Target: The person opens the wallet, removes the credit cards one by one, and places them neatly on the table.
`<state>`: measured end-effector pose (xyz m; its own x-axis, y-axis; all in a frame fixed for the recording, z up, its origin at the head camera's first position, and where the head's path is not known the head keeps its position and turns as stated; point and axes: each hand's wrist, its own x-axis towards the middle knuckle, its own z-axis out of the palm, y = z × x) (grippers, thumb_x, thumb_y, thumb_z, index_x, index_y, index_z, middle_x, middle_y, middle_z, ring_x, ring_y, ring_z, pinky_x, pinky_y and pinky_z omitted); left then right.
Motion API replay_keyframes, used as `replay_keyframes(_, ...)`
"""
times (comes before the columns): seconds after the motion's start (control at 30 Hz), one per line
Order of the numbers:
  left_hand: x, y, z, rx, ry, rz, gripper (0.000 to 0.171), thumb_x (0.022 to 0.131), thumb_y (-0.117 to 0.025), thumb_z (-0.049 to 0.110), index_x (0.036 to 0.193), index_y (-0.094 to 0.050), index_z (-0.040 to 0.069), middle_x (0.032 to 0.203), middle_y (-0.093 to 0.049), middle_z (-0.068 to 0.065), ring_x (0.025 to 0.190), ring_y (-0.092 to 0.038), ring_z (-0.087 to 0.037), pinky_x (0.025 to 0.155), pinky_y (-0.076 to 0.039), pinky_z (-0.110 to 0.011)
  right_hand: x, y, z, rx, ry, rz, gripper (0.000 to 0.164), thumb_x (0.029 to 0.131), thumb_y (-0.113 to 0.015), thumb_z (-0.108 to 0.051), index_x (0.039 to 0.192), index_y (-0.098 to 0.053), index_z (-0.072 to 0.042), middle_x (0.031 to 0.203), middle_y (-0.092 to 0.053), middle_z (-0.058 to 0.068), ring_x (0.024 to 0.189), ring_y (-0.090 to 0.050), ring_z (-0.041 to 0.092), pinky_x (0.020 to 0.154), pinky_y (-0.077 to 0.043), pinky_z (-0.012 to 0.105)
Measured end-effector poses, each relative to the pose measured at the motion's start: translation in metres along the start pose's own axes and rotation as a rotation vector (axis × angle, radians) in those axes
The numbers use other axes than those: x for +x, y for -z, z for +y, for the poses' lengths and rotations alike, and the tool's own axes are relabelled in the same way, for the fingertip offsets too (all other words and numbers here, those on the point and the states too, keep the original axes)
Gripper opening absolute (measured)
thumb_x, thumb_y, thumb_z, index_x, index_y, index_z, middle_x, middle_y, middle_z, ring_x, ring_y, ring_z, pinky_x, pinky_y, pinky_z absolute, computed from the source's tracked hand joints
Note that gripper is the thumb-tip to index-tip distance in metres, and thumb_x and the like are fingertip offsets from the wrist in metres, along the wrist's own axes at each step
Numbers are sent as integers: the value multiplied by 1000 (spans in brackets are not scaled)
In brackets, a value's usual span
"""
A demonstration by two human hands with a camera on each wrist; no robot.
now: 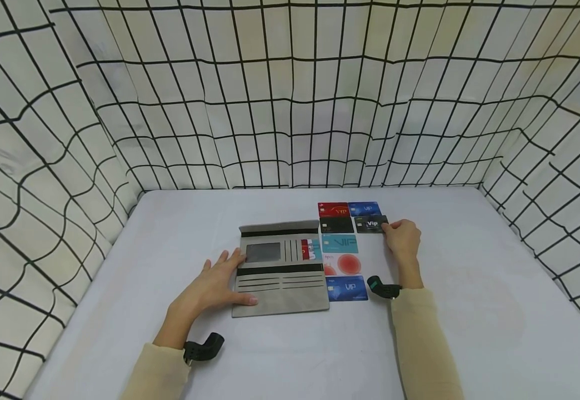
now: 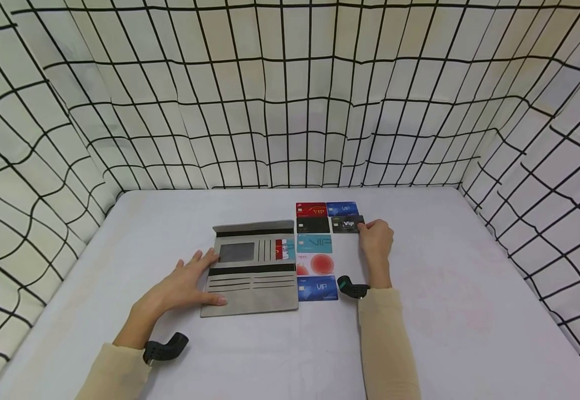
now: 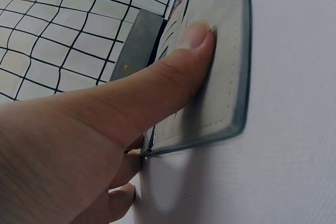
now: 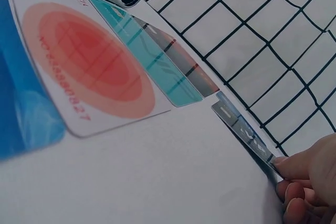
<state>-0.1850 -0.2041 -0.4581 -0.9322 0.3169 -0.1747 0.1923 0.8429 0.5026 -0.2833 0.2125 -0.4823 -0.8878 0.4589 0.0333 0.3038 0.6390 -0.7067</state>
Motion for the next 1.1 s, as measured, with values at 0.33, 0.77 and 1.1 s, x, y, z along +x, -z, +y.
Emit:
replay_keyframes(0.33,0,-1,-1,-2,-2,11,110,73,-83,56,155,-34,2,165,-23,-21,154,-13,-45,121,-4,-69,-2,-2,0,9,14,19,32,98,-61,-21,103,-68,9,101,-70,28,85,-61,34,62,-45,33)
replay_keyframes(0.77,-1,-1,-2,-2,-4,16,109,73,-83,55,155,-33,2,165,-22,-21,154,-13,-46,121,-4,-70,-2,2,-2,35,18,11,31,98,-55,-22,105,-67,6,101,-69,25,83,-62,32,58,-43,27)
replay_keyframes(1.1,-1,-1,-1,-5,-3,17,109,73,-83,54,155,-34,2,165,-23,-21,154,-13,-45,121,-4,-70,-5,5,-7,62,41,-1,35,98,-53,-25,105,-67,6,100,-68,24,80,-61,30,55,-42,25)
